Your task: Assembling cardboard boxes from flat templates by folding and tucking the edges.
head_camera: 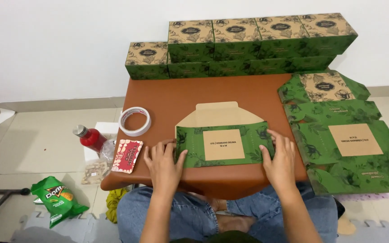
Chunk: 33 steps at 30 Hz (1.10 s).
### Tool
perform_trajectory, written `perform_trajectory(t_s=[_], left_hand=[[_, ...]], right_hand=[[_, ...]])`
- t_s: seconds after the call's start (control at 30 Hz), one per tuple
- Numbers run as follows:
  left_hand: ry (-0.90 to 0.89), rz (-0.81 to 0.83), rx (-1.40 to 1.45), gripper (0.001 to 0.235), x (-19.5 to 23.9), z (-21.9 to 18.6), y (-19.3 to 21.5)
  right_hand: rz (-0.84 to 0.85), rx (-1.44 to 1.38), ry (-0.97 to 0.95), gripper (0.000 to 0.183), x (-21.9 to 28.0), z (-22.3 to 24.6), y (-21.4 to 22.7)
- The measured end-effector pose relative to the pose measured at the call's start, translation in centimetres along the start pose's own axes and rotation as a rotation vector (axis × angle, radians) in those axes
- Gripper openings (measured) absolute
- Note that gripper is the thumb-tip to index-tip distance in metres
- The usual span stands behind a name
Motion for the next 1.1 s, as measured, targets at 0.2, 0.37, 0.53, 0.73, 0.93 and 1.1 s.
perform_trajectory(t_s=[0.2, 0.37, 0.53, 0.73, 0.93, 1.1], left_hand=[[-0.062, -0.1, -0.023, 0.03, 0.7, 1.1, -0.7], [-0.066, -0.128, -0.031, 0.022, 0.7, 1.6, -1.1], [-0.055, -0.094, -0.049, 0.022, 0.8, 2.0, -1.4], [-0.005, -0.046, -0.05, 0.027, 0.6, 1.2, -0.9], [0.006, -0.06, -0.024, 0.029, 0.6, 1.6, -1.0], [-0.043, -0.078, -0.006, 0.032, 0.8, 2.1, -1.2]], right_hand=[[0.241, 0.299, 0.178, 0.048, 0.6, 0.7, -3.9], [0.465, 0.293, 0.296, 0.059, 1.5, 8.8, -5.8], [0.426, 0.257, 0.557, 0.065, 3.7, 13.4, -9.9], [0.499, 0.214, 0.585, 0.065, 3.4, 11.1, -7.6], [0.446, 0.322, 0.412, 0.067, 1.8, 2.2, -4.5], [0.391, 0.423, 0.29, 0.07, 1.5, -1.7, -3.4]])
Point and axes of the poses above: each hand's wrist, its own x-axis away from the middle knuckle, its own y-axis out of the back of the hand, z = x × y, the point moved 4 cm from there along -x, towards the middle knuckle, and after that the axes turned 13 degrees about x, right-handed, at the moved point
